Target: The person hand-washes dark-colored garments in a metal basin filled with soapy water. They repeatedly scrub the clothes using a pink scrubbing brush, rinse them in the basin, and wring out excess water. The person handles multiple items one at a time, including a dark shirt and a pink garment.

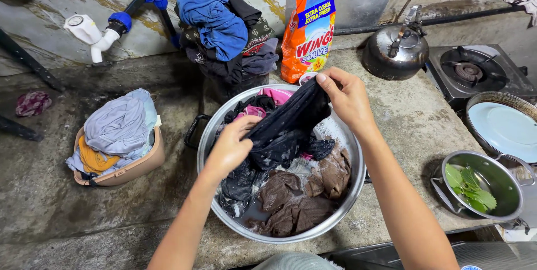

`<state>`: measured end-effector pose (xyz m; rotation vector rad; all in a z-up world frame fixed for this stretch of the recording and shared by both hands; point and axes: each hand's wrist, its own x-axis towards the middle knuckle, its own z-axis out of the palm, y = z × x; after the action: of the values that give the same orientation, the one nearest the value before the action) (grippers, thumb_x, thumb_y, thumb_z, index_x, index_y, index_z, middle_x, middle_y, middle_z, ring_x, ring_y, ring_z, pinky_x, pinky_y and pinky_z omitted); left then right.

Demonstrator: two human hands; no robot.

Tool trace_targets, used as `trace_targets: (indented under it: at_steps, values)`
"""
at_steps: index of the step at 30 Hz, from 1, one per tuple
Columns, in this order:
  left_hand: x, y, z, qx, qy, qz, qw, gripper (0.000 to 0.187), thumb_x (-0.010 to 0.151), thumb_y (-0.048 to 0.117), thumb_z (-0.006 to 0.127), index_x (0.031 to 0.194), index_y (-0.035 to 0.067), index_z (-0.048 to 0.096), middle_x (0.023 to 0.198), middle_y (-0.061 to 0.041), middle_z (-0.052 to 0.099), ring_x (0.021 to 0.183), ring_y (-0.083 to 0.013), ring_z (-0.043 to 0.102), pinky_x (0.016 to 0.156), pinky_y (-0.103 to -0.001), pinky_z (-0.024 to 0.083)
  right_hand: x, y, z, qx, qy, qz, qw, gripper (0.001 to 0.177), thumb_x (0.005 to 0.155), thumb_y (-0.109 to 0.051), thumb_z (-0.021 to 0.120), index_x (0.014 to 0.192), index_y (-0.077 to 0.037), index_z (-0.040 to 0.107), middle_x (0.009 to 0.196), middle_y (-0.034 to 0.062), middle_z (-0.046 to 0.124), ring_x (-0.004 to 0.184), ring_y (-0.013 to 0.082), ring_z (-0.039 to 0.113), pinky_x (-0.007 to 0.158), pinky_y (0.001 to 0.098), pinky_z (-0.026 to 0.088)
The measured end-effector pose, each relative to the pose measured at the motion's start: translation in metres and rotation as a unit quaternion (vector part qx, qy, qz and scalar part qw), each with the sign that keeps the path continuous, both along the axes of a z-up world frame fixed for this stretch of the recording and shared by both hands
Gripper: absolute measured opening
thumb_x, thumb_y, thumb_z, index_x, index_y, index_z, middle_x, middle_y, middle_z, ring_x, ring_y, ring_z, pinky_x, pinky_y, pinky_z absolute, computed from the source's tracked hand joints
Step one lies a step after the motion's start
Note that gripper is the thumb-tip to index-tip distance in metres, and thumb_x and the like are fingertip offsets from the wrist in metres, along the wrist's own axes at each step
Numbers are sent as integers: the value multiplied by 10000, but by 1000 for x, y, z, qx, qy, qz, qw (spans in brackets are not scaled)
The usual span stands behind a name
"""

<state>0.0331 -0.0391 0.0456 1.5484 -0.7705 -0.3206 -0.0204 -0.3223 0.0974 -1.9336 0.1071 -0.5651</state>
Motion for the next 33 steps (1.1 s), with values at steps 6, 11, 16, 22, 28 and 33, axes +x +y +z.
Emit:
trace_targets:
  at_steps: [6,11,16,22,28,33]
  values:
    - [-3,-25,-36,439,-93,166,878,545,904,161,597,1446,166,538,1354,-203,565,1184,-431,523,977,-591,399,2,18,16,252,-46,85,963,254,1062,-236,639,1016,9,686,872,-26,677,760,36,564,692,225,465]
    - [62,-25,-26,142,199,168,955,442,918,81,500,1359,68,524,1137,-96,658,851,-348,726,602,-548,653,2,24,55,357,-24,86,930,244,1015,-216,593,1083,-7,698,955,40,763,832,121,704,791,286,566]
    - [93,-25,99,72,79,114,988,214,902,21,471,1015,9,652,832,-48,634,721,-217,681,534,-450,664,7,-15,112,332,-122,129,926,248,1068,-222,584,996,-14,697,930,88,744,819,189,728,839,355,618]
    - [69,-7,181,100,-284,170,938,143,833,13,600,944,12,690,752,-19,648,718,-173,655,654,-342,557,4,-58,110,-32,-167,-17,985,318,1141,-250,657,914,-35,600,809,-56,521,749,44,436,665,234,357]
    - [53,2,123,120,-268,152,944,263,771,-64,512,1001,20,608,822,-171,671,799,-318,692,739,-386,547,7,-65,29,62,-84,-5,994,170,966,-170,731,985,-86,584,830,-47,636,731,26,553,621,211,411]
    - [58,-34,-14,250,-266,128,922,276,835,-45,512,1063,67,619,1097,-199,681,1095,-391,643,934,-474,517,47,-37,-67,-226,46,103,968,173,868,-136,716,1035,-112,754,1011,82,750,991,204,689,912,374,529]
